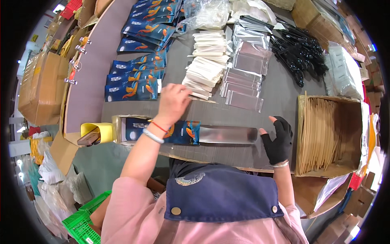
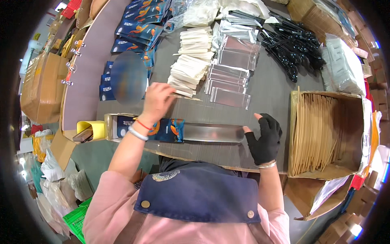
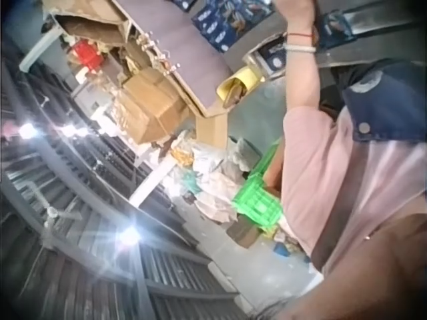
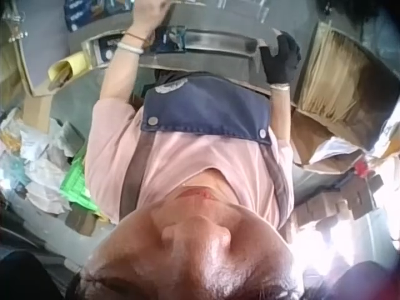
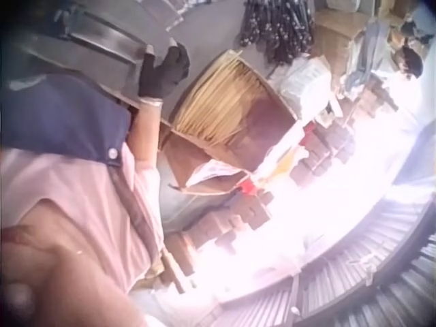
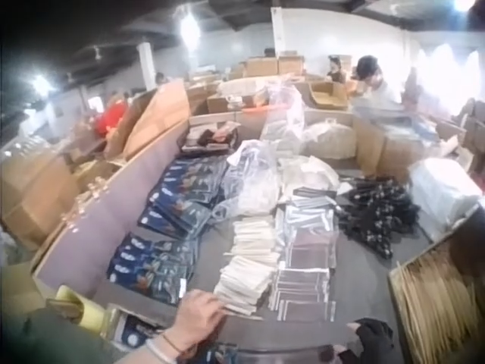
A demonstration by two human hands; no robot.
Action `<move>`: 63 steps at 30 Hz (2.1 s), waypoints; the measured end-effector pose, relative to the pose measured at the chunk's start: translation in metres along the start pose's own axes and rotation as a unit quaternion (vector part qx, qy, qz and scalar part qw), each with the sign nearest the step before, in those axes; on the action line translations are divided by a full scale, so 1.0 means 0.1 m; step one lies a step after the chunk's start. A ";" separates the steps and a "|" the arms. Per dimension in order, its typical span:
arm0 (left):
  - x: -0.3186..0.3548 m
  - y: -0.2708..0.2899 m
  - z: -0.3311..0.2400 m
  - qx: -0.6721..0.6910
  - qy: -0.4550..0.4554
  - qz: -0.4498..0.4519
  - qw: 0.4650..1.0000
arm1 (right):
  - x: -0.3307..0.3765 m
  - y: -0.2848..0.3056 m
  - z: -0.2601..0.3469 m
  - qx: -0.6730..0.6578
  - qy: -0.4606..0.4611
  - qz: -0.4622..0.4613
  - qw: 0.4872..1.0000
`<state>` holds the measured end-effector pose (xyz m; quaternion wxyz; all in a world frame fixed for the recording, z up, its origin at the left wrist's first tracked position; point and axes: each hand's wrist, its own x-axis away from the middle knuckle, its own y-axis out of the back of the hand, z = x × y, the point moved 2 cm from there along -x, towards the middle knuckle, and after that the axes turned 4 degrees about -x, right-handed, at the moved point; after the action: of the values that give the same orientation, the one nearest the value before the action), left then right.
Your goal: Manually packaging bundles of wooden sticks into plastic sleeves and cardboard boxes at a workstation.
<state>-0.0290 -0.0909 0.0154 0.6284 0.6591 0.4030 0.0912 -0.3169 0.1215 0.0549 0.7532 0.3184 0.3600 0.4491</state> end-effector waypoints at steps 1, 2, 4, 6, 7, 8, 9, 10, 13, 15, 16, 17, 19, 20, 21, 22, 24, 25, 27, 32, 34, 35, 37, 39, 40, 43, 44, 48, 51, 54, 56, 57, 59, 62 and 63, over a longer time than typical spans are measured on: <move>0.00 -0.08 -0.05 0.012 0.006 -0.012 1.000 | 0.00 0.03 -0.03 0.001 -0.003 -0.009 1.000; 0.00 -0.12 -0.05 0.012 0.005 -0.012 1.000 | 0.00 0.07 -0.07 0.001 -0.003 -0.010 1.000; -0.04 -0.18 -0.03 0.029 0.026 0.004 0.999 | 0.02 0.17 -0.16 0.003 -0.011 -0.026 1.000; -0.09 -0.19 -0.03 0.028 0.008 0.007 1.000 | 0.08 0.29 -0.31 -0.007 -0.038 -0.039 0.998; -0.09 -0.20 -0.01 0.023 -0.010 0.017 1.000 | 0.12 0.37 -0.43 0.029 -0.045 -0.060 0.997; -0.10 -0.20 0.00 0.017 -0.030 0.028 0.999 | 0.18 0.46 -0.58 0.066 -0.054 -0.083 0.993; -0.12 -0.17 -0.02 0.020 -0.034 0.028 0.999 | 0.28 0.56 -0.82 0.072 -0.084 -0.113 0.987; -0.15 -0.10 -0.06 0.026 -0.043 0.030 0.998 | 0.41 0.66 -1.11 0.077 -0.113 -0.143 0.980; -0.19 -0.09 -0.23 0.056 -0.056 0.020 0.997 | 0.76 1.00 -1.71 0.052 -0.240 -0.164 0.955; -0.26 -0.14 -0.40 0.108 -0.051 -0.003 0.993 | 0.93 1.13 -1.97 0.080 -0.376 -0.126 0.915; -0.28 -0.17 -0.44 0.110 -0.053 -0.003 0.992 | 0.97 1.13 -2.04 0.081 -0.377 -0.128 0.914; -0.30 -0.20 -0.47 0.135 -0.041 -0.002 0.990 | 0.97 1.10 -2.05 0.138 -0.351 -0.089 0.922; -0.35 -0.26 -0.56 0.162 -0.032 0.000 0.986 | 0.95 1.07 -2.04 0.111 -0.320 -0.094 0.936; -0.37 -0.27 -0.63 0.193 -0.028 -0.009 0.981 | 0.94 1.07 -2.06 0.113 -0.324 -0.097 0.934; -0.40 -0.29 -0.70 0.225 -0.023 -0.017 0.974 | 0.93 1.05 -2.08 0.119 -0.316 -0.089 0.937; -0.45 -0.31 -0.78 0.228 -0.028 -0.016 0.973 | 0.94 1.03 -2.11 0.126 -0.308 -0.080 0.939; -0.52 -0.37 -0.93 0.258 -0.038 0.011 0.965 | 0.91 1.00 -2.08 0.125 -0.313 -0.096 0.937; -0.55 -0.47 -0.94 0.251 -0.021 0.028 0.967 | 0.89 0.99 -2.04 0.131 -0.311 -0.087 0.937; -0.62 -0.54 -0.97 0.236 -0.038 0.028 0.971 | 0.86 1.00 -1.98 0.142 -0.307 -0.071 0.938; -0.74 -0.64 -1.11 0.155 -0.046 0.015 0.987 | 0.93 1.04 -2.03 0.153 -0.333 -0.104 0.925; -0.78 -0.64 -1.15 0.116 -0.020 0.051 0.992 | 0.98 1.08 -2.04 0.194 -0.354 -0.136 0.905; -0.80 -0.64 -1.15 0.116 -0.021 0.051 0.992 | 0.97 1.12 -1.97 0.200 -0.311 -0.195 0.909; -0.83 -0.67 -1.11 0.098 0.011 0.168 0.981 | 0.94 1.23 -1.82 0.162 -0.291 -0.238 0.912; -0.85 -0.63 -1.12 0.102 -0.004 0.158 0.982 | 0.92 1.22 -1.72 0.049 -0.285 -0.271 0.918; -0.85 -0.60 -1.13 0.104 -0.016 0.146 0.984 | 0.89 1.18 -1.64 -0.067 -0.273 -0.298 0.912; -0.83 -0.57 -1.11 0.158 0.002 0.172 0.972 | 0.47 0.82 -0.84 -0.293 -0.166 -0.301 0.892; -0.84 -0.48 -1.11 0.159 0.002 0.174 0.972 | 0.41 0.66 -0.72 -0.318 -0.133 -0.261 0.902; -0.61 0.03 -1.04 0.329 0.059 0.201 0.921 | 0.35 -0.03 -0.30 -0.385 -0.228 -0.138 0.883; -0.08 0.00 -1.02 0.173 -0.046 0.253 0.951 | 0.34 -0.30 -0.40 -0.405 -0.240 -0.014 0.882; 0.15 0.09 -0.99 0.164 0.006 0.175 0.971 | 0.24 -0.18 -0.34 -0.257 -0.054 0.033 0.964; 0.29 0.20 -0.89 0.174 0.038 0.154 0.972 | 0.20 -0.10 -0.26 -0.190 -0.014 0.129 0.973; 0.35 0.25 -0.83 0.183 0.064 0.130 0.972 | 0.17 -0.05 -0.24 -0.191 -0.011 0.134 0.972; 0.48 0.34 -0.78 0.163 0.055 0.149 0.974 | 0.18 -0.03 -0.19 0.061 0.033 0.269 0.961; 0.60 0.31 -0.75 0.145 0.044 0.185 0.971 | 0.12 -0.17 -0.11 0.089 0.073 0.255 0.960; 0.59 0.27 -0.78 0.157 0.036 0.177 0.971 | 0.10 -0.26 -0.06 0.091 0.073 0.255 0.960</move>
<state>-0.0277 0.0095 0.0317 0.4756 0.8067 0.3121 0.1601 -0.3063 0.1210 0.0282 0.5528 0.4332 0.3601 0.6140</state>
